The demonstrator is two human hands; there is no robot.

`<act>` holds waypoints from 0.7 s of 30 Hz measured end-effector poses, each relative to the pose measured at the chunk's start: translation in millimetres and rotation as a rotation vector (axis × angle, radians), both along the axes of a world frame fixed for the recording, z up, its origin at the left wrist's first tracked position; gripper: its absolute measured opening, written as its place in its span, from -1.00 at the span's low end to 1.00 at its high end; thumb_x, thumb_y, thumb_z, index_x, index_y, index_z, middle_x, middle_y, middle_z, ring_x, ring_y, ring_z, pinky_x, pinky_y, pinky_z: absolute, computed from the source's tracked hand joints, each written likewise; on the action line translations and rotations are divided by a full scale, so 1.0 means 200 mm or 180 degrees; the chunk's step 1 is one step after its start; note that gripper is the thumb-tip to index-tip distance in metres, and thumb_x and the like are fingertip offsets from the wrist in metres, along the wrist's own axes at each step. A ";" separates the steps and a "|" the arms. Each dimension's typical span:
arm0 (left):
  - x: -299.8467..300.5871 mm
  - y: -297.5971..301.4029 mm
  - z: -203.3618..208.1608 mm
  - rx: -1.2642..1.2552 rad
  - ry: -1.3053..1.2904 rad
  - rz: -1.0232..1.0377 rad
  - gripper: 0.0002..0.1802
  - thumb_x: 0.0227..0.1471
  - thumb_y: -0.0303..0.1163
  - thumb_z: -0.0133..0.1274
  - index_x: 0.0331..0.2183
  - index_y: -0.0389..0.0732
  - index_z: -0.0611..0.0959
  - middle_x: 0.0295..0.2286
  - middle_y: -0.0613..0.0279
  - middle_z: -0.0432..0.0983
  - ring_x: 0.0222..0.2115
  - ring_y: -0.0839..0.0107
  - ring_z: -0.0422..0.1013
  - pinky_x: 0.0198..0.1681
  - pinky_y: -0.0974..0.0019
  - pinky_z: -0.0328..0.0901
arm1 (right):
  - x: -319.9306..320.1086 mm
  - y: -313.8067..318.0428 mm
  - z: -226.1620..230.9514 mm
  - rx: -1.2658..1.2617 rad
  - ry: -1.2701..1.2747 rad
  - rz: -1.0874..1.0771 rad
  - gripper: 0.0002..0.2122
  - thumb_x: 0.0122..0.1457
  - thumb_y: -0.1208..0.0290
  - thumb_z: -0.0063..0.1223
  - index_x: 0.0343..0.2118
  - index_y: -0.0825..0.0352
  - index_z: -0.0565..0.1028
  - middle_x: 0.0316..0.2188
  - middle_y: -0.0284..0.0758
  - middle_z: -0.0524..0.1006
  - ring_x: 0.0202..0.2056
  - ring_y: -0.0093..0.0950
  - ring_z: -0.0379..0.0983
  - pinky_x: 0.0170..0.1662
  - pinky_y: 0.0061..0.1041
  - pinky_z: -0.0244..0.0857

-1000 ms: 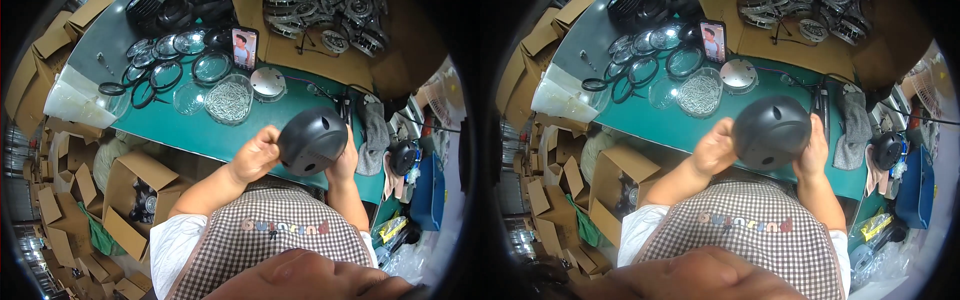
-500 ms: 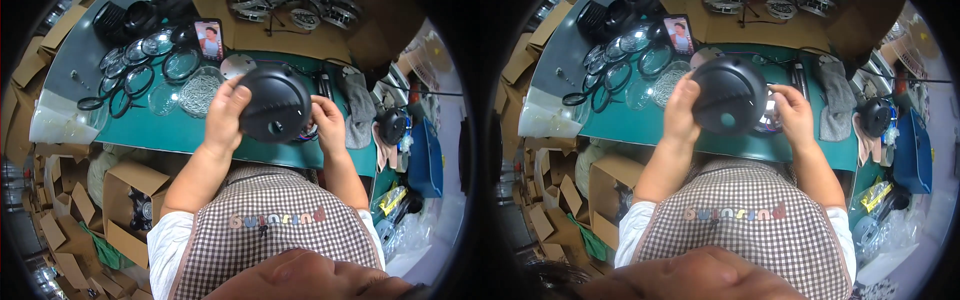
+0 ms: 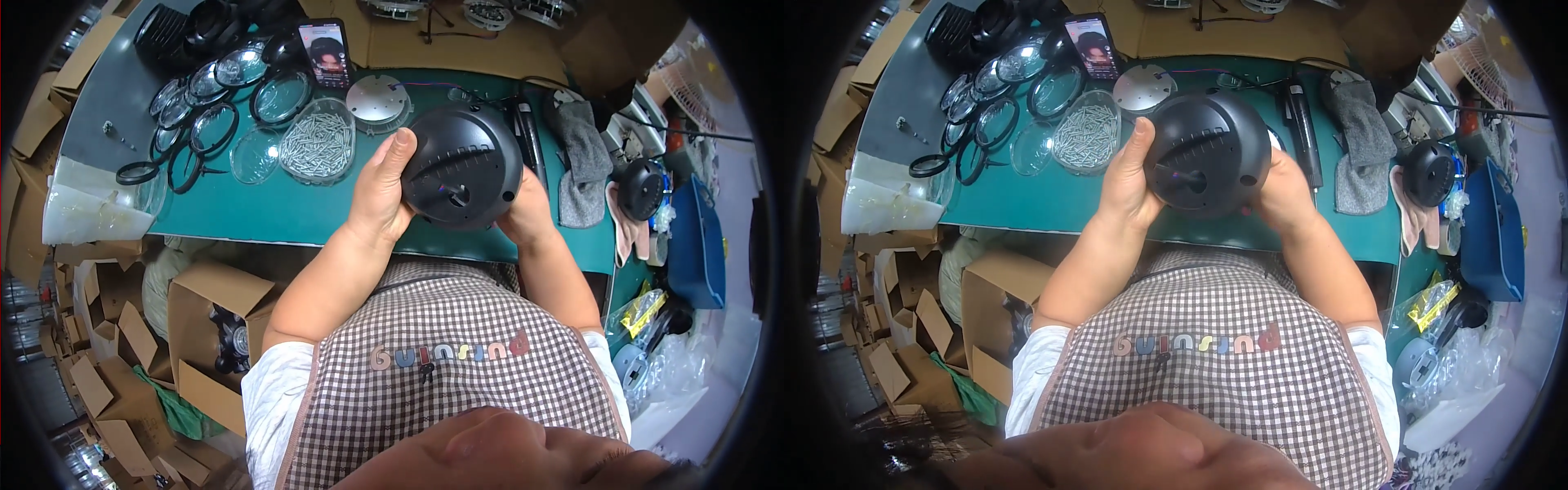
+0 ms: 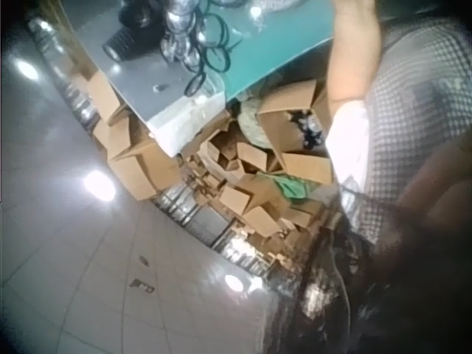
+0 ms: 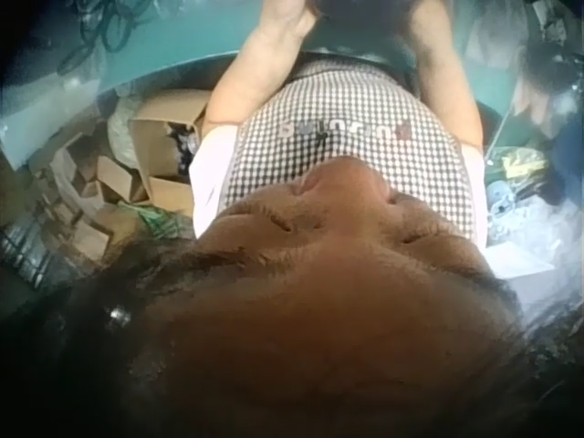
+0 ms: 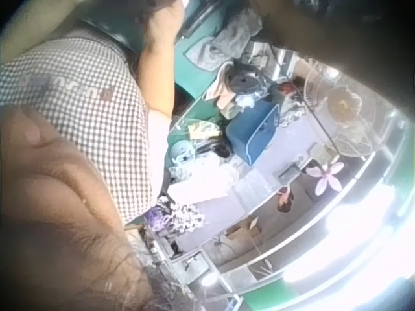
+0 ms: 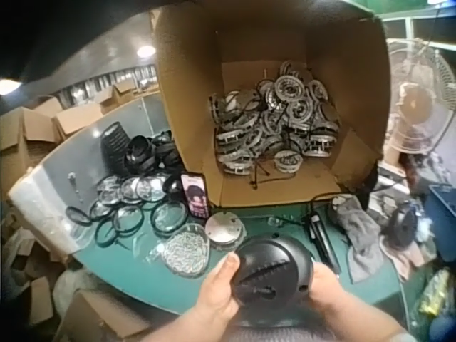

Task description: The person assembles circular LED lighting components by fitting plastic housings, LED light modules, and circular lenses together, then securing them with screws using an electric screwdriver.

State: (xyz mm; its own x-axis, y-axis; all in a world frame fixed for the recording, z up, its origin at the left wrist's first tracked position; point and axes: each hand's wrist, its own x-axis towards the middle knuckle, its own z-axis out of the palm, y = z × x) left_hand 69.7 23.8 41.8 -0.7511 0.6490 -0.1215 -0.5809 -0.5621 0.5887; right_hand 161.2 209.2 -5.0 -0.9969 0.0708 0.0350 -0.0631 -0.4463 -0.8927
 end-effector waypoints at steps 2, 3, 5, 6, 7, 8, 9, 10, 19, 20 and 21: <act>0.00 0.00 -0.01 -0.0053 0.0055 0.0013 -0.36 0.11 -0.01 0.18 -0.01 -0.34 0.48 -0.13 0.03 0.54 -0.15 0.28 0.54 -0.07 0.21 0.50 | -0.04 0.01 0.08 -0.0575 -0.0040 -0.1010 -0.71 0.32 0.37 -0.01 0.03 0.40 0.45 -0.03 -0.22 0.49 0.03 -0.42 0.41 0.09 -0.38 0.33; 0.00 0.01 -0.02 -0.0101 0.0117 0.0036 -0.36 0.11 -0.01 0.17 0.00 -0.34 0.47 -0.14 0.04 0.54 -0.15 0.28 0.54 -0.06 0.20 0.50 | -0.03 0.03 0.09 -0.0241 0.0249 -0.1217 -0.55 0.27 0.26 0.02 0.15 0.38 0.34 0.12 -0.16 0.35 0.20 -0.31 0.24 0.19 -0.29 0.23; 0.01 0.03 -0.02 -0.0182 0.0133 0.0108 -0.37 0.12 -0.02 0.17 0.00 -0.35 0.47 -0.14 0.05 0.54 -0.15 0.30 0.54 -0.07 0.22 0.49 | 0.00 0.05 0.12 0.1858 0.1235 -0.1402 -0.49 0.13 0.16 0.19 0.09 0.33 0.44 0.16 -0.12 0.32 0.24 -0.20 0.19 0.27 -0.15 0.12; 0.02 0.04 -0.03 -0.0283 0.0141 0.0181 -0.37 0.12 -0.03 0.17 0.00 -0.35 0.47 -0.15 0.07 0.54 -0.16 0.32 0.53 -0.07 0.24 0.49 | 0.03 0.02 0.23 0.3002 0.1502 -0.1354 -0.52 0.04 0.15 0.26 0.01 0.27 0.50 0.16 -0.12 0.32 0.25 -0.16 0.18 0.29 -0.09 0.06; 0.02 0.04 -0.04 -0.0306 0.0124 0.0168 -0.37 0.12 -0.03 0.17 0.00 -0.35 0.47 -0.15 0.07 0.54 -0.16 0.32 0.53 -0.07 0.24 0.49 | 0.05 -0.04 0.32 0.4139 0.1756 -0.1243 -0.54 -0.04 0.14 0.33 -0.06 0.20 0.57 0.16 -0.13 0.33 0.26 -0.11 0.17 0.30 -0.03 0.00; 0.01 0.05 -0.04 -0.0244 0.0299 0.0142 -0.39 0.13 -0.05 0.17 0.00 -0.35 0.48 -0.15 0.09 0.55 -0.17 0.34 0.53 -0.08 0.28 0.48 | 0.06 -0.07 0.34 0.4656 0.1656 -0.1256 -0.67 -0.14 0.21 0.38 -0.25 0.12 0.64 0.16 -0.15 0.35 0.26 -0.05 0.16 0.29 0.04 -0.03; 0.00 0.07 -0.04 -0.0181 0.0464 0.0108 -0.42 0.14 -0.07 0.17 -0.01 -0.35 0.49 -0.15 0.10 0.55 -0.17 0.37 0.53 -0.09 0.31 0.47 | 0.07 -0.09 0.35 0.4657 0.1711 -0.1205 -0.73 -0.16 0.31 0.38 -0.31 0.10 0.64 0.12 -0.18 0.40 0.25 -0.03 0.18 0.28 0.07 -0.01; 0.00 0.09 -0.05 -0.0303 0.0367 0.0255 -0.47 0.15 -0.12 0.17 -0.03 -0.36 0.50 -0.17 0.13 0.56 -0.20 0.40 0.53 -0.12 0.37 0.45 | 0.07 -0.08 0.36 0.4686 0.1704 -0.1163 -0.76 -0.15 0.36 0.36 -0.33 0.12 0.64 0.10 -0.18 0.42 0.24 -0.02 0.20 0.27 0.04 0.01; -0.12 0.20 -0.20 -0.0963 0.0460 -0.0093 -0.49 0.20 -0.15 0.12 -0.06 -0.42 0.52 -0.21 0.09 0.57 -0.23 0.36 0.53 -0.12 0.30 0.45 | 0.15 0.11 0.33 0.2325 0.2408 -0.1652 -0.68 0.01 0.51 0.28 -0.11 0.31 0.59 0.07 -0.02 0.42 0.21 -0.11 0.25 0.28 -0.16 0.08; -0.11 0.20 -0.21 -0.0944 0.0291 -0.0114 -0.50 0.21 -0.14 0.10 -0.05 -0.42 0.51 -0.21 0.08 0.57 -0.23 0.35 0.53 -0.11 0.29 0.45 | 0.17 0.11 0.32 0.2316 0.2162 -0.1611 -0.67 0.03 0.51 0.26 -0.08 0.32 0.58 0.08 -0.02 0.42 0.20 -0.12 0.26 0.28 -0.18 0.08; -0.10 0.20 -0.21 -0.0927 0.0121 -0.0118 -0.50 0.22 -0.14 0.09 -0.05 -0.41 0.51 -0.20 0.08 0.57 -0.22 0.35 0.54 -0.10 0.29 0.46 | 0.18 0.11 0.30 0.2297 0.1924 -0.1554 -0.65 0.05 0.50 0.24 -0.05 0.32 0.57 0.08 -0.03 0.42 0.20 -0.14 0.27 0.27 -0.21 0.09</act>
